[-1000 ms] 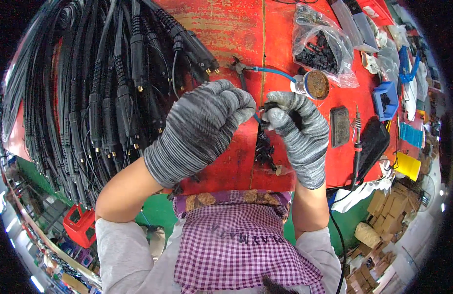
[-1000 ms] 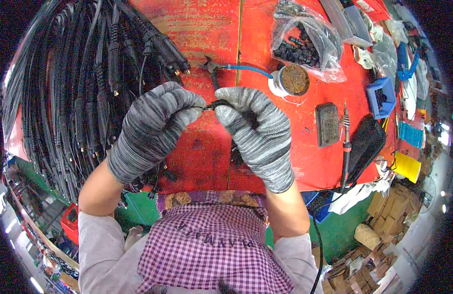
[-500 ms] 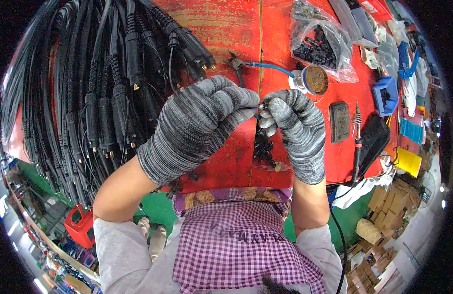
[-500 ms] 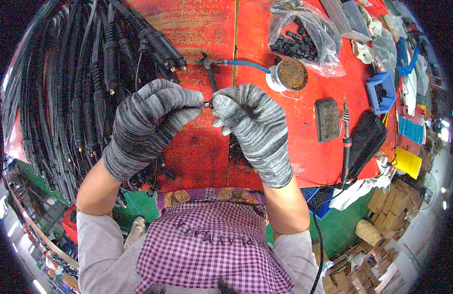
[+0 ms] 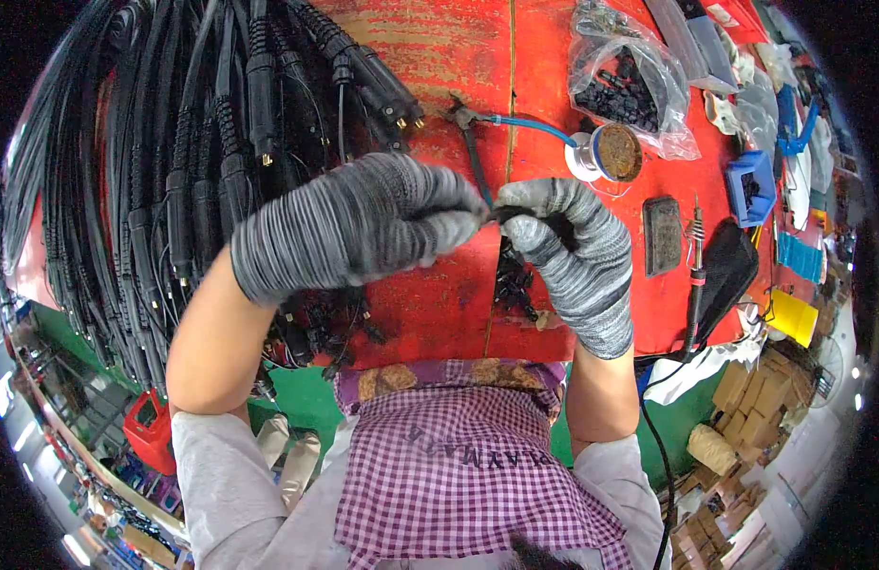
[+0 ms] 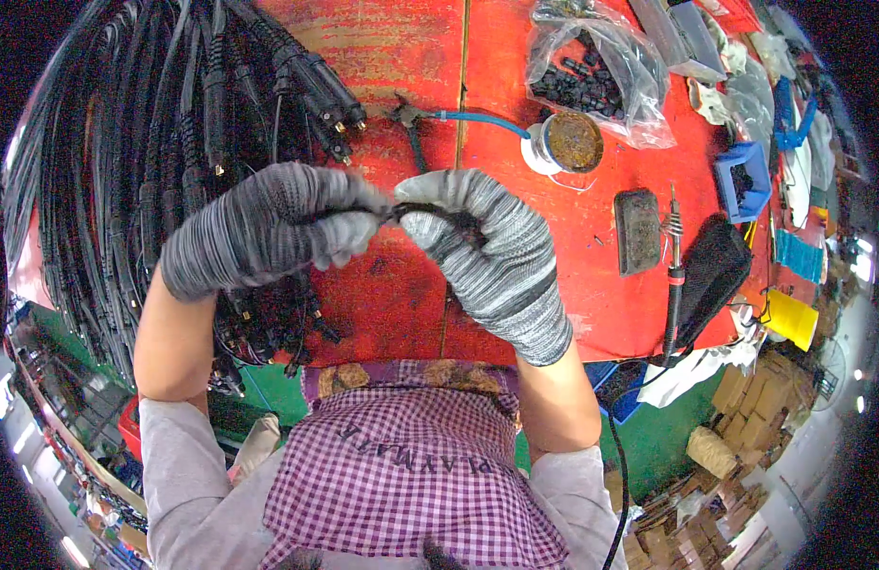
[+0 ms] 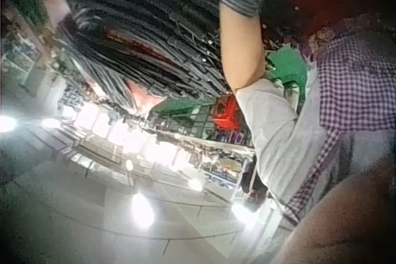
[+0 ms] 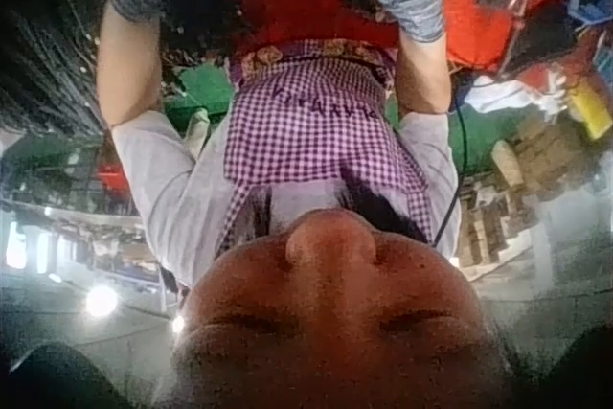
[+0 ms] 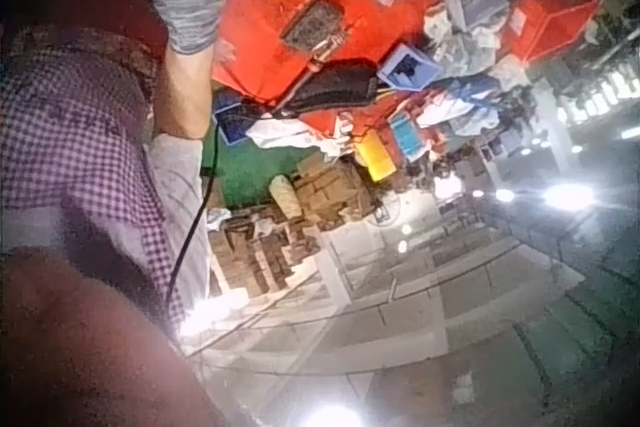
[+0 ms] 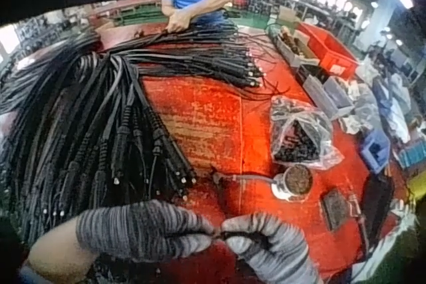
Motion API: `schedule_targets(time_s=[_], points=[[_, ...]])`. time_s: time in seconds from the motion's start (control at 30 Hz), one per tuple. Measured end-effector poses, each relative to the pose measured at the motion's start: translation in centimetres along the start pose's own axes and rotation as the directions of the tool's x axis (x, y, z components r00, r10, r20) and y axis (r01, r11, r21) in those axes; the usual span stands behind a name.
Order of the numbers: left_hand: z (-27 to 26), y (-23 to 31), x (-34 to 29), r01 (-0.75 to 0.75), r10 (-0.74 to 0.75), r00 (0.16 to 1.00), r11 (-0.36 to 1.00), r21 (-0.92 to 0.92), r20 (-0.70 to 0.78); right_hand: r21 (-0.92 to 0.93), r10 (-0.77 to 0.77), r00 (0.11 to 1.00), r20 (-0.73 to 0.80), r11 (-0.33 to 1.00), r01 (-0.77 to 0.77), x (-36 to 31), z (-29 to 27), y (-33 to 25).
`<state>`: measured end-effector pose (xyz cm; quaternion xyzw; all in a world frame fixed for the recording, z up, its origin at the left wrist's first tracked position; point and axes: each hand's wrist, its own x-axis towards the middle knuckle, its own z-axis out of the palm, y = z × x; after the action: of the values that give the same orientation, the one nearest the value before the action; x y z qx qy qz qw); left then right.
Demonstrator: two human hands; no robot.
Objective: The person solders electrical components to wires using a soldering iron, wiping the iron on a sponge between applications.
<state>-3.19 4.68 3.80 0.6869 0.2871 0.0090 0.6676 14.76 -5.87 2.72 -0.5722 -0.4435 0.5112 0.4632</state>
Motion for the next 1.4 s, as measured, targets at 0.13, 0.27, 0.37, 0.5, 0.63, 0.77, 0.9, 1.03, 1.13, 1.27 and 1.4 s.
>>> schedule_targets(time_s=[0.13, 0.27, 0.37, 0.5, 0.63, 0.77, 0.9, 1.03, 1.13, 1.27, 1.4], points=[[-1.3, -0.2, 0.5, 0.167, -0.124, 0.953, 0.976, -0.14, 0.276, -0.087, -0.12, 0.992, 0.041, 0.988, 0.124, 0.0, 0.3, 0.3], [-0.9, 0.5, 0.9, 0.259, -0.25, 0.941, 0.966, -0.012, 0.227, -0.293, -0.28, 0.957, 0.081, 0.911, 0.291, 0.4, 0.2, 1.0], [-0.3, 0.4, 0.5, 0.238, -0.23, 0.97, 0.966, -0.106, 0.077, -0.274, -0.381, 0.923, 0.047, 0.884, 0.379, 0.3, 0.1, 1.8], [0.4, 0.4, 0.3, 0.228, -0.243, 0.966, 0.961, -0.155, -0.085, -0.011, -0.174, 0.98, -0.094, 0.985, 0.174, -0.5, 0.9, 1.9], [1.7, -0.6, -0.3, 0.077, -0.088, 0.97, 0.996, -0.054, -0.225, 0.147, 0.028, 0.992, -0.126, 0.989, -0.01, -0.4, 1.1, 1.8], [2.5, -1.8, -0.1, -0.247, 0.36, 0.878, 0.906, 0.345, -0.315, 0.217, 0.036, 0.991, -0.131, 0.976, -0.007, -0.5, 0.5, 1.6], [3.0, -0.8, -0.5, -0.187, 0.389, 0.865, 0.836, 0.516, -0.316, 0.1, -0.062, 0.993, -0.105, 0.992, 0.073, -0.6, 0.2, 1.6], [2.9, -0.3, -0.5, -0.199, 0.401, 0.869, 0.819, 0.538, -0.29, 0.066, -0.095, 0.991, -0.09, 0.993, 0.101, -0.7, 0.0, 1.3], [3.0, 0.4, -0.7, -0.184, 0.401, 0.873, 0.798, 0.574, -0.278, 0.066, -0.101, 0.991, -0.082, 0.992, 0.106, -0.7, 0.1, 1.3], [3.7, 0.6, -0.5, -0.12, 0.511, 0.823, 0.584, 0.803, -0.248, 0.091, 0.037, 0.997, -0.065, 0.995, -0.031, -0.7, 0.0, 1.1], [3.9, 0.1, -0.5, -0.109, 0.615, 0.765, 0.415, 0.903, -0.19, 0.173, 0.129, 0.991, -0.043, 0.978, -0.119, -0.5, 0.2, 0.4]])
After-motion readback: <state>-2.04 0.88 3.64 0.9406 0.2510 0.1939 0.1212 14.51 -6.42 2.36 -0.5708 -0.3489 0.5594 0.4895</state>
